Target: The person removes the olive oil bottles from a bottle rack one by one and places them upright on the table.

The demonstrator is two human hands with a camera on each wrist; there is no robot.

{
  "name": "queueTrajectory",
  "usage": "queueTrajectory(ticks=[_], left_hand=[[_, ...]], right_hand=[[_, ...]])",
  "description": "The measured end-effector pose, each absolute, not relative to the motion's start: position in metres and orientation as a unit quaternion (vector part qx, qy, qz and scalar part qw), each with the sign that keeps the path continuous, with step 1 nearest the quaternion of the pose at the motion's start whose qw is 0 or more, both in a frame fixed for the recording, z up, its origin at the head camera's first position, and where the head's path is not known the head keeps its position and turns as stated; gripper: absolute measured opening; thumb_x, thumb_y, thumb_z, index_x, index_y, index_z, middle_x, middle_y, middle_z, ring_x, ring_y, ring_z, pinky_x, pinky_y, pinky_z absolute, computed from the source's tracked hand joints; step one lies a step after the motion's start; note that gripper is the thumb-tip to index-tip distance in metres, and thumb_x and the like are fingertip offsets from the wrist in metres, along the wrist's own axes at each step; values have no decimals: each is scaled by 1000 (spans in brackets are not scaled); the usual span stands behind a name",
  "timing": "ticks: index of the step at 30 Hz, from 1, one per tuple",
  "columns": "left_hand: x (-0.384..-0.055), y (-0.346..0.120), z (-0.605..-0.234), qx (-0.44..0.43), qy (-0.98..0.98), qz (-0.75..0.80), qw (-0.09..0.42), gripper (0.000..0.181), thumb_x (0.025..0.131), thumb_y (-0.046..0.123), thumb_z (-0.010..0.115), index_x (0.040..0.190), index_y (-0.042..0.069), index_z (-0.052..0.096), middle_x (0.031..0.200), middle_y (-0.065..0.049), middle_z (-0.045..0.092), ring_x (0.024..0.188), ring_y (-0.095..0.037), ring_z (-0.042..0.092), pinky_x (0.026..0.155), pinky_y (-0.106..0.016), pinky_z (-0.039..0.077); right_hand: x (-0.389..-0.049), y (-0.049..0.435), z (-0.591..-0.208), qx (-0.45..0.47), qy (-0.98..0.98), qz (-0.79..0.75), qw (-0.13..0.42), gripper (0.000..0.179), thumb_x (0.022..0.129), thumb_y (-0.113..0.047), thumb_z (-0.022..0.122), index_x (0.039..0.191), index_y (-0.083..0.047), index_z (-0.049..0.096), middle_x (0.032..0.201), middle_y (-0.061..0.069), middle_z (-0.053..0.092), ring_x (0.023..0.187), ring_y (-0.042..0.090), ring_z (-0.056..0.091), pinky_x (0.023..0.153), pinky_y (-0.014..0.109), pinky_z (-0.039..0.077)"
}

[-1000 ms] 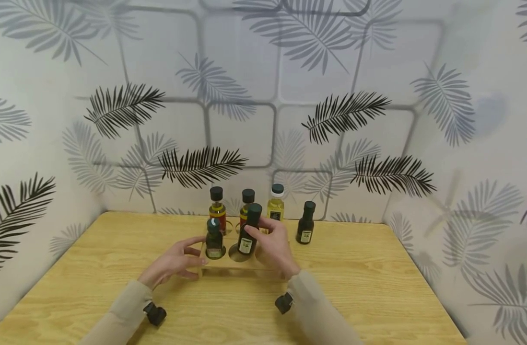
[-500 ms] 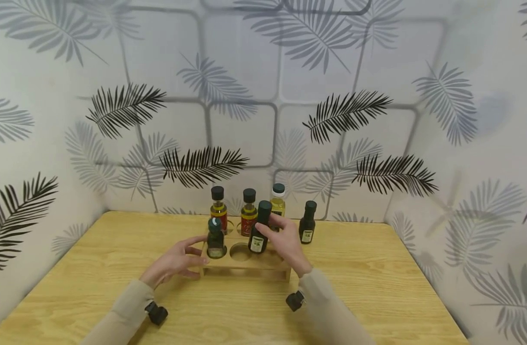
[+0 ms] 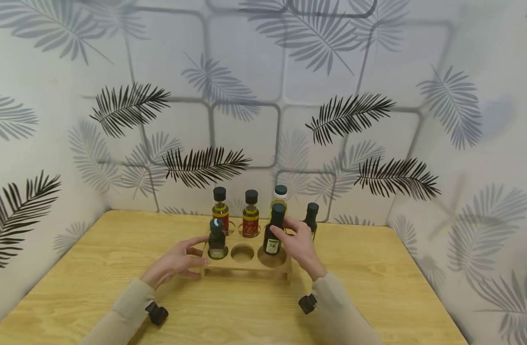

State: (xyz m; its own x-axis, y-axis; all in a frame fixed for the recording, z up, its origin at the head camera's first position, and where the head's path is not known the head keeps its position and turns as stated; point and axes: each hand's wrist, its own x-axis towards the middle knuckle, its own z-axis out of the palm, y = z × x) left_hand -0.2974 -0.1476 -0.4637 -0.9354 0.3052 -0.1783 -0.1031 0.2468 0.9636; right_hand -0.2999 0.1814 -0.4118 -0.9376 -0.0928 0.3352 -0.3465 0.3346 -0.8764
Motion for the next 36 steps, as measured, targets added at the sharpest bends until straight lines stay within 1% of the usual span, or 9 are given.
queueTrajectory(ticks=[3,6,10,12,14,17,21,30,36], left_hand=[[-297,-147,-465,61,770,612,169,73,86,16,77,150,22,42,135,-28,45,99,-27,67,73,-45,62],[-297,-147,-465,59,770,612,170,73,86,16,77,150,22,42,135,-28,45,98,-27,67,74,-45,62],[-299,-147,-465,55,771,611,170,73,86,16,77,150,23,42,135,-27,46,98,-27,67,74,-45,61],[-299,-147,-464,53,772,610,171,73,86,15,77,150,23,42,135,-27,46,99,-27,67,74,-45,61],[-299,-148,-464,54,773,609,172,73,86,15,77,150,23,42,135,-28,45,99,-27,66,74,-45,62],[-298,-148,-465,57,773,608,173,73,86,15,77,150,23,42,135,-28,45,99,-28,66,74,-45,62],[-298,-149,-467,57,772,609,171,72,87,15,76,150,22,42,134,-28,45,97,-27,67,73,-45,62],[-299,-149,-464,55,771,612,169,72,87,15,76,150,24,42,134,-26,46,100,-27,66,73,-44,62],[-298,-149,-465,59,769,613,171,71,88,14,75,150,24,41,134,-27,46,102,-28,65,74,-46,61]], right_hand=[[-300,187,-411,125,-812,559,110,31,95,-17,66,122,-2,68,115,18,69,112,31,61,88,36,53],[-301,193,-411,113,-817,555,111,32,96,-19,65,124,-4,67,116,17,68,109,27,60,81,30,49],[-306,204,-415,108,-814,558,119,33,95,-24,66,123,-6,68,116,17,68,104,20,61,78,29,50],[-306,209,-415,109,-814,558,121,34,95,-25,66,124,-7,67,116,17,68,104,21,61,81,32,52],[-307,213,-415,110,-817,553,119,36,96,-26,65,127,-9,66,120,17,67,109,22,62,89,38,53],[-307,220,-415,108,-823,547,113,39,97,-30,63,131,-10,63,126,17,64,116,27,59,95,47,52],[-309,229,-417,116,-828,536,114,39,99,-30,59,131,-8,62,131,18,61,123,33,55,100,54,49],[-309,247,-420,106,-837,524,119,41,101,-29,56,133,-2,58,130,21,59,123,35,53,101,54,48],[-308,261,-425,82,-842,524,96,49,102,-32,54,139,1,50,136,25,54,130,40,46,107,58,40]])
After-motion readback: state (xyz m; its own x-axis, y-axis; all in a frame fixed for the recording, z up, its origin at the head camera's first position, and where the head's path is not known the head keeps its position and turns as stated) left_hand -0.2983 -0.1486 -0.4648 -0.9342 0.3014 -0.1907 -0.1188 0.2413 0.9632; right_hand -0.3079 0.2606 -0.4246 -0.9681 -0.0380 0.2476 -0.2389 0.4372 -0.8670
